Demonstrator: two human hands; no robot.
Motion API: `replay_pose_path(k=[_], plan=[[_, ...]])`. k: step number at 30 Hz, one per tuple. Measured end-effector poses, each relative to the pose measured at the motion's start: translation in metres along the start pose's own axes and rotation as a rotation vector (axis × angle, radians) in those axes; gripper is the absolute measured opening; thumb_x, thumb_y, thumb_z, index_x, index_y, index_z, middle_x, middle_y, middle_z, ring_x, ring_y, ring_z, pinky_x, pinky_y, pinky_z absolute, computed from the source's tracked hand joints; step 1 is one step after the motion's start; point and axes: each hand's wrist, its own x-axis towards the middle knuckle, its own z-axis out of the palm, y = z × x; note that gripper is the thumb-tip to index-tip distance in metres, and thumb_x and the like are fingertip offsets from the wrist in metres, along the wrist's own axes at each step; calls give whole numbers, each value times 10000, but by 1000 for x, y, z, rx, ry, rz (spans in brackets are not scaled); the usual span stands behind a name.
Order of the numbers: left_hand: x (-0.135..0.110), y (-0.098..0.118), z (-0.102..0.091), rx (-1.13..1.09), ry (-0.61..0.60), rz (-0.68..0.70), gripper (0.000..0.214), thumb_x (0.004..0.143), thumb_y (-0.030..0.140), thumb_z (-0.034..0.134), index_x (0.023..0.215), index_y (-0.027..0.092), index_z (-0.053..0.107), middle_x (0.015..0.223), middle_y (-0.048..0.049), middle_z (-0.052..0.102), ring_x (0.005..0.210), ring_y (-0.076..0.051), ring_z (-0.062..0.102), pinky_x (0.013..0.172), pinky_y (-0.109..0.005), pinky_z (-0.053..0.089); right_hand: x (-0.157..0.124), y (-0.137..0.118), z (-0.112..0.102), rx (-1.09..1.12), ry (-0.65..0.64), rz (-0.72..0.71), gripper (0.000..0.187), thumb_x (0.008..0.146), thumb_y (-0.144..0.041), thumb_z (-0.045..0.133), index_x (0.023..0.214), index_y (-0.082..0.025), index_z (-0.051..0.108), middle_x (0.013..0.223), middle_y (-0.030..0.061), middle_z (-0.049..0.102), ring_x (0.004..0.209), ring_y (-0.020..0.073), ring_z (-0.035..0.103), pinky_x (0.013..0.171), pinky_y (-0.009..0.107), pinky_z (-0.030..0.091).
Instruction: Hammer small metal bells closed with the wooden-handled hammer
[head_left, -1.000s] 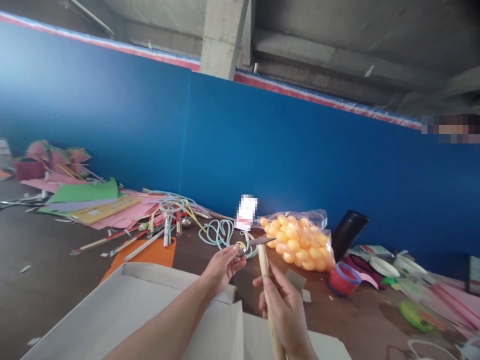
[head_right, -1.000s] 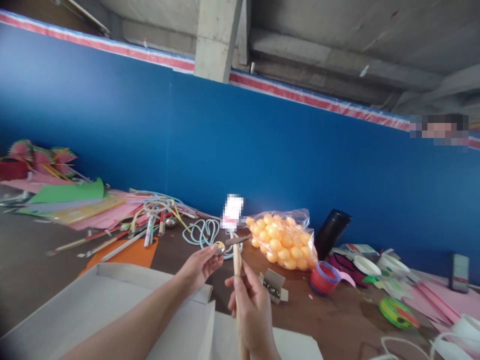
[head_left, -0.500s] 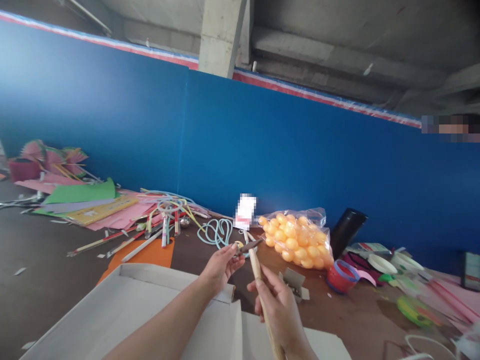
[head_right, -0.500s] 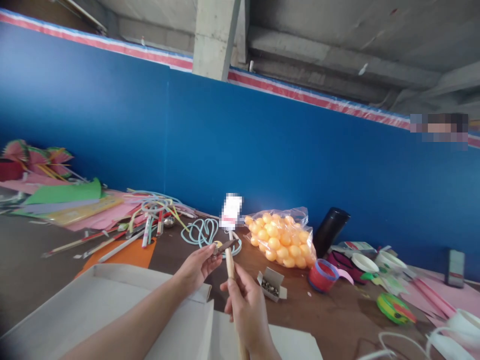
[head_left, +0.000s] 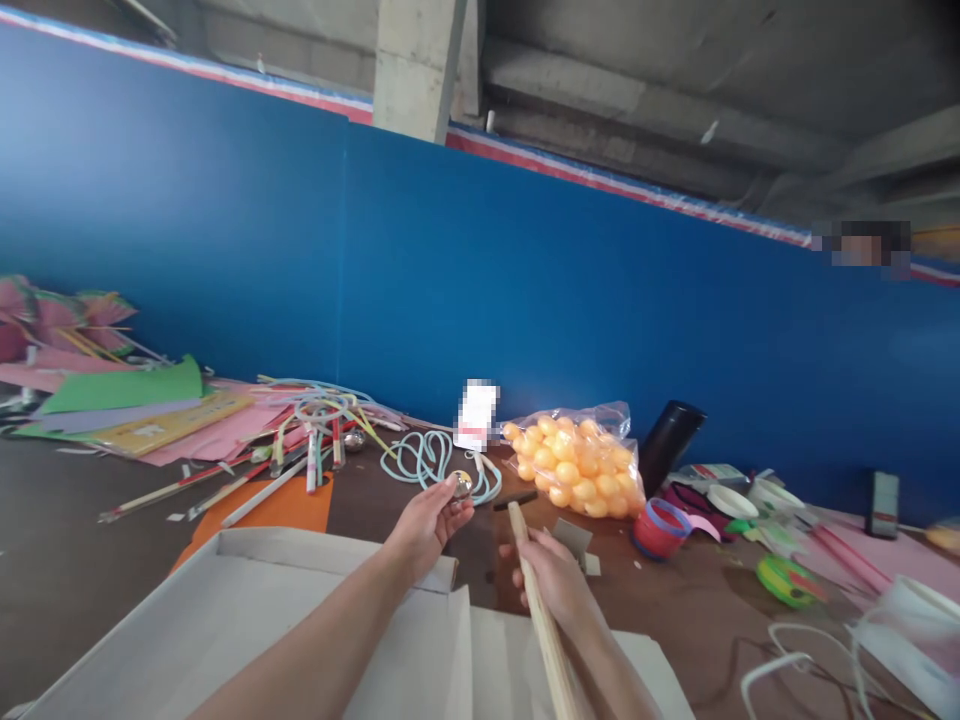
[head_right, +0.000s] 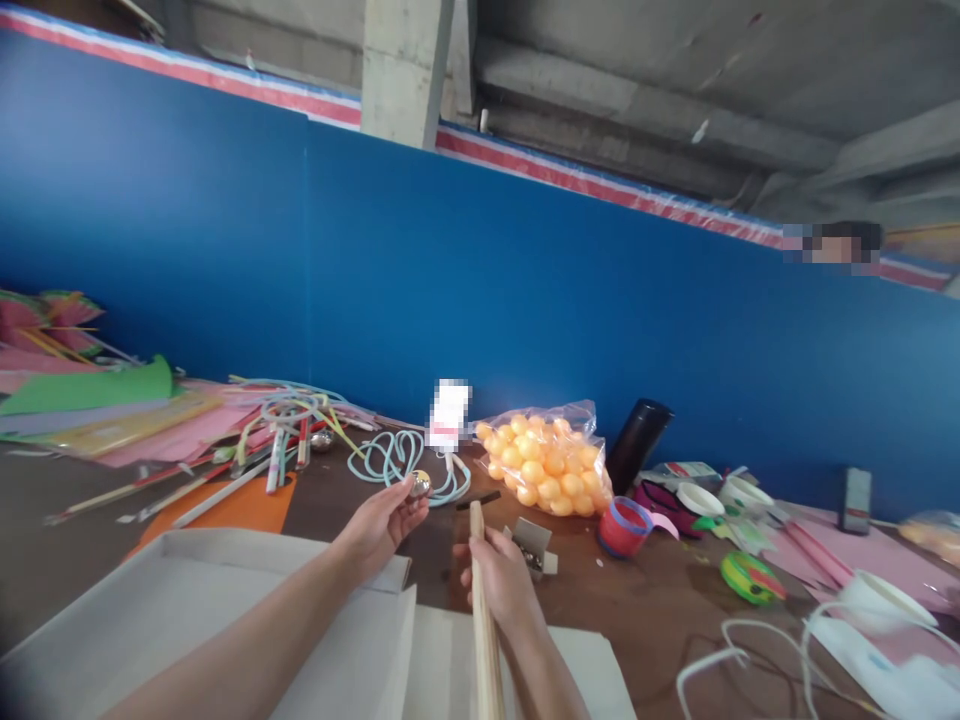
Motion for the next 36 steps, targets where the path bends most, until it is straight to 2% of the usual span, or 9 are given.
replay_pose_path(k=[4,6,9,12,14,18,24,31,36], plan=[[1,-1,-2,-5,-14,-1,171,737,245,628,838,110,600,784,-67,641,674,-114,618,644,-227,540,1,3,5,-249,40,-39,237,749,-336,454,847,-165,586,780,51,672,448,110,557,388,207,391],[1,-1,-3,-3,-20,-2,171,738,245,627,841,111,599,791,-68,641,671,-112,617,639,-227,540,-1,4,4,-467,112,-157,254,763,-359,460,866,-186,614,813,50,683,602,154,620,520,232,437],[1,-2,-3,8,-30,1,183,737,251,627,855,114,597,819,-74,642,680,-114,619,642,-231,539,-5,1,-8,-751,256,-281,294,793,-437,425,848,-253,648,839,27,691,806,197,618,665,258,423],[0,-1,-2,20,-21,-2,194,729,253,636,864,120,593,809,-65,638,676,-113,618,630,-227,537,-6,-7,-30,-887,449,-244,338,796,-494,386,856,-293,650,897,17,687,815,214,611,627,266,409],[0,-2,-1,24,-18,-9,191,727,255,638,857,124,588,791,-59,635,673,-113,619,627,-226,536,-4,-10,-47,-954,541,-150,310,784,-472,407,852,-296,653,939,23,680,840,225,607,615,271,404],[1,-3,1,35,4,-24,195,714,256,652,834,121,578,750,-51,627,653,-116,616,611,-233,535,6,-6,-67,-1022,424,-25,246,765,-388,449,763,-286,673,837,41,696,800,233,625,638,297,409],[-1,-3,1,24,-35,-7,215,706,279,658,828,120,580,755,-49,626,651,-111,612,606,-226,531,14,-2,-68,-1025,405,24,258,730,-450,470,756,-300,678,840,53,693,810,262,626,605,324,410],[-2,-2,4,29,-9,-35,218,700,274,664,826,117,579,751,-53,631,645,-115,616,594,-227,528,23,-1,-78,-985,355,32,234,689,-433,520,714,-260,676,750,50,699,756,256,635,611,316,411],[0,-3,4,28,-30,-32,219,703,280,661,824,116,579,751,-52,630,636,-112,613,587,-224,524,32,6,-83,-1007,330,0,238,712,-394,487,690,-240,667,732,57,697,744,255,637,594,310,410]])
